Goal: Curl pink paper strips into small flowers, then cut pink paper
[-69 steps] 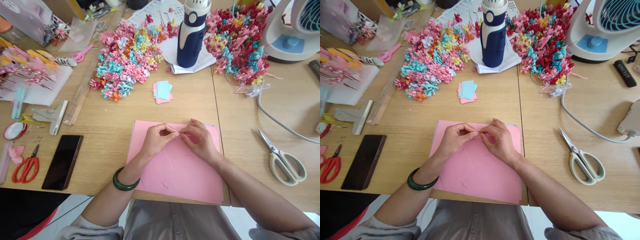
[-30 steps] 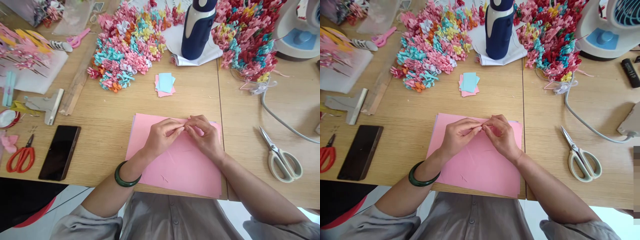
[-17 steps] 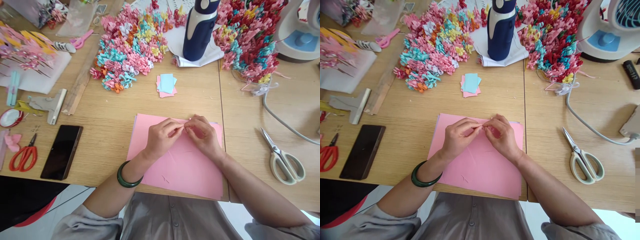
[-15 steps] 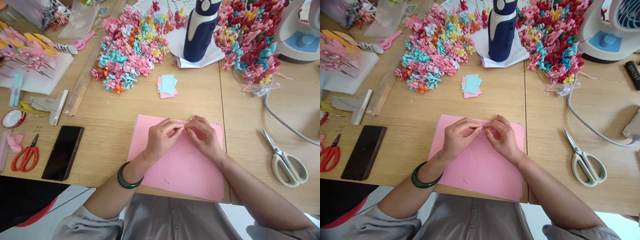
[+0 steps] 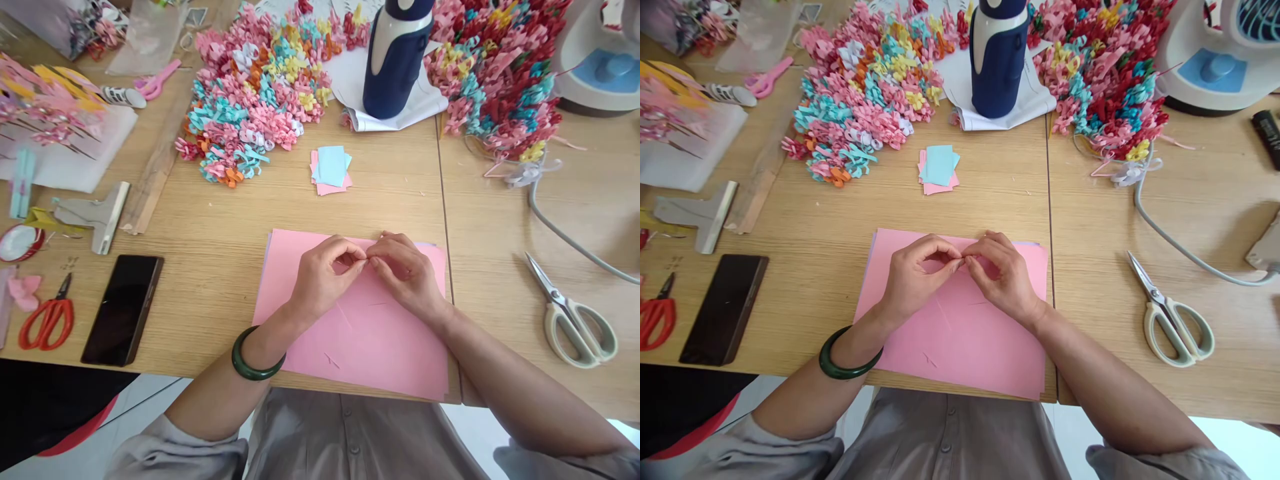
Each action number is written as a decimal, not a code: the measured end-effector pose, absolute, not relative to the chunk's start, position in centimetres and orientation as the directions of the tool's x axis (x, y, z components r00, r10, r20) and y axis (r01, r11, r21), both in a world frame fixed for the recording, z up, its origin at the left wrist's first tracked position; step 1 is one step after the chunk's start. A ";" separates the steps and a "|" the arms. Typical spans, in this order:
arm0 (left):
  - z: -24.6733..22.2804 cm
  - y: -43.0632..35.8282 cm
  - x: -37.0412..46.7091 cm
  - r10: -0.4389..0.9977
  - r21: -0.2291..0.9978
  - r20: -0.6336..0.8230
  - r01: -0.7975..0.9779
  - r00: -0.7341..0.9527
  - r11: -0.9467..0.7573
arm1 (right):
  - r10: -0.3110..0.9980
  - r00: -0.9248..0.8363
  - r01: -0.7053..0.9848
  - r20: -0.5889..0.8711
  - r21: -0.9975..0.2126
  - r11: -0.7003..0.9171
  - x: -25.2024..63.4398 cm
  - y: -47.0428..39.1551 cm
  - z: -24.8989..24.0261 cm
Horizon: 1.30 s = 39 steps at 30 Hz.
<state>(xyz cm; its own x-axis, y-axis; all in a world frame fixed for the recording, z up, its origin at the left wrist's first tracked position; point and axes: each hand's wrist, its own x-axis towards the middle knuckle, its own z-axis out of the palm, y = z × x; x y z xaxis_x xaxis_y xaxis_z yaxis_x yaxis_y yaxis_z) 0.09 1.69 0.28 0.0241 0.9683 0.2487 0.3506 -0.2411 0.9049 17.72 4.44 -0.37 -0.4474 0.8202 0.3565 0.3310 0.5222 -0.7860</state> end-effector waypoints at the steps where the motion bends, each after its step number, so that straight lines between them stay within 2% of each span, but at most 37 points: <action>1: 0.3 1.7 0.1 0.973 0.914 0.229 0.340 0.020 -0.222 | 0.817 -0.452 0.340 0.358 -0.778 0.529 17.8 4.5 -0.5; 6: 0.4 2.2 -0.3 0.999 0.990 -0.028 0.141 0.033 0.023 | 0.821 -0.450 0.403 0.350 -0.741 0.537 17.9 4.7 -0.9; 9: 0.3 2.4 -0.6 0.995 0.993 -0.084 0.093 0.052 0.079 | 0.840 -0.427 0.434 0.335 -0.739 0.515 17.9 4.8 -0.9; 17: -0.1 2.3 -0.6 0.997 0.982 -0.060 0.181 0.046 0.051 | 0.835 -0.439 0.416 0.332 -0.748 0.517 17.8 4.6 -0.6; 24: -0.3 2.4 -0.6 0.998 0.973 -0.049 0.227 0.048 0.037 | 0.791 -0.472 0.307 0.390 -0.768 0.562 17.7 4.6 -0.6; 32: 0.0 1.9 -0.1 0.984 0.927 0.143 0.334 0.110 -0.172 | 0.842 -0.433 0.324 0.323 -0.816 0.479 17.6 4.5 -0.6; 34: 0.0 1.8 -0.1 0.991 0.959 0.069 0.267 0.111 -0.096 | 0.861 -0.415 0.319 0.294 -0.839 0.440 17.6 4.4 -0.5; 36: 0.1 1.9 -0.2 0.986 0.989 -0.078 0.133 0.145 0.059 | 0.888 -0.379 0.304 0.260 -0.871 0.385 17.7 4.4 -0.3; 39: 0.2 2.2 -0.3 0.937 0.956 -0.271 -0.054 0.220 0.289 | 0.926 -0.317 0.269 0.204 -0.917 0.294 17.8 4.5 -0.2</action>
